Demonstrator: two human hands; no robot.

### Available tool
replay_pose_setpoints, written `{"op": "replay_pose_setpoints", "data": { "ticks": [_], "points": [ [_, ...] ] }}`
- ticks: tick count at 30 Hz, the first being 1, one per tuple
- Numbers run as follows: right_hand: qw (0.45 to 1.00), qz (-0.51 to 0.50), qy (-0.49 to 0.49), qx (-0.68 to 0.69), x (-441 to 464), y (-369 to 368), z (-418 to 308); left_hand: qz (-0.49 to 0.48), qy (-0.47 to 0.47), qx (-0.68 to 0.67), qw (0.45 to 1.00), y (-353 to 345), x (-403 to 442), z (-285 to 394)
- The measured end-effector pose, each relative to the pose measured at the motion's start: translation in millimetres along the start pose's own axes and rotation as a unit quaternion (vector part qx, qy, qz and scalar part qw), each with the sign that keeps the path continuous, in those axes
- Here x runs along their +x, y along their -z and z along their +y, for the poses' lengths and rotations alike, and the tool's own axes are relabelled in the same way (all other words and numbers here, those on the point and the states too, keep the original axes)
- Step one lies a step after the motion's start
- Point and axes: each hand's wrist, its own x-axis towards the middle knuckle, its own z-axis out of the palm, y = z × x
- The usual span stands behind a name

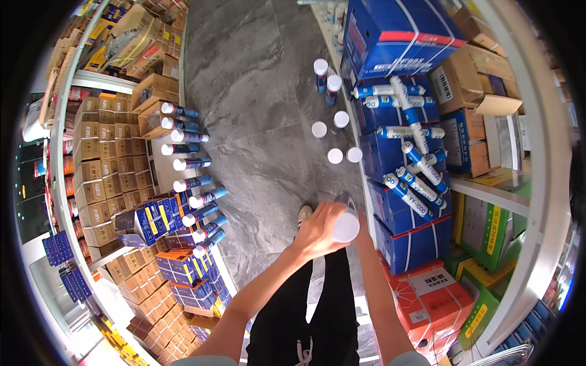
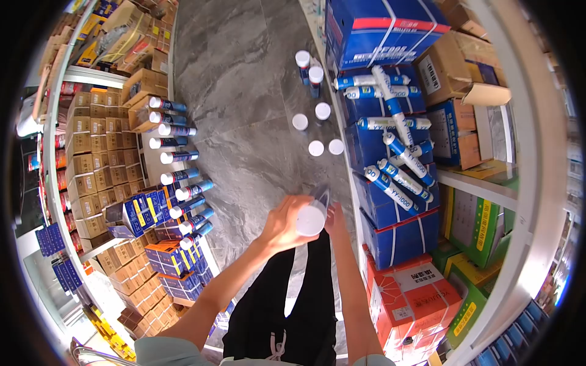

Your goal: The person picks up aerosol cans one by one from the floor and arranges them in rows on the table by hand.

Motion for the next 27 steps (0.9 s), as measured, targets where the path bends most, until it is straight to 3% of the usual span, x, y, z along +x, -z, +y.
{"op": "replay_pose_setpoints", "data": {
  "ticks": [3,6,7,11,14,18,20,21,23,25,27],
  "points": [
    [0.999,-0.042,0.021,0.005,-67,-49,-13,0.055,-0.027,0.004,0.998,44,4,52],
    [0.993,-0.11,0.028,0.025,-79,-58,-4,0.073,-0.014,0.009,0.997,77,4,96],
    [0.982,-0.181,0.046,0.041,-87,-71,-8,0.086,-0.015,0.02,0.996,83,4,108],
    [0.977,-0.179,0.106,0.054,-157,-130,-27,0.107,-0.015,0.013,0.994,113,11,153],
    [0.94,-0.28,0.194,-0.001,-181,-150,-38,0.093,-0.015,0.014,0.995,145,12,190],
    [0.953,-0.215,0.207,0.054,-269,-187,-48,0.05,-0.023,0.016,0.998,190,14,237],
    [0.951,-0.207,0.217,0.074,-269,-169,-36,0.035,-0.025,-0.014,0.999,208,14,253],
    [0.89,-0.386,0.144,0.197,-238,-129,-30,0.038,-0.038,-0.014,0.998,216,15,258],
    [0.969,-0.013,0.239,0.064,-312,-160,-37,0.08,-0.056,-0.097,0.991,226,15,269],
    [0.963,-0.022,0.257,0.077,-351,-170,-38,0.074,-0.042,-0.122,0.989,239,17,283],
    [0.957,-0.048,0.281,0.051,-345,-155,-41,0.088,-0.123,-0.114,0.982,242,22,290]
  ]
}}
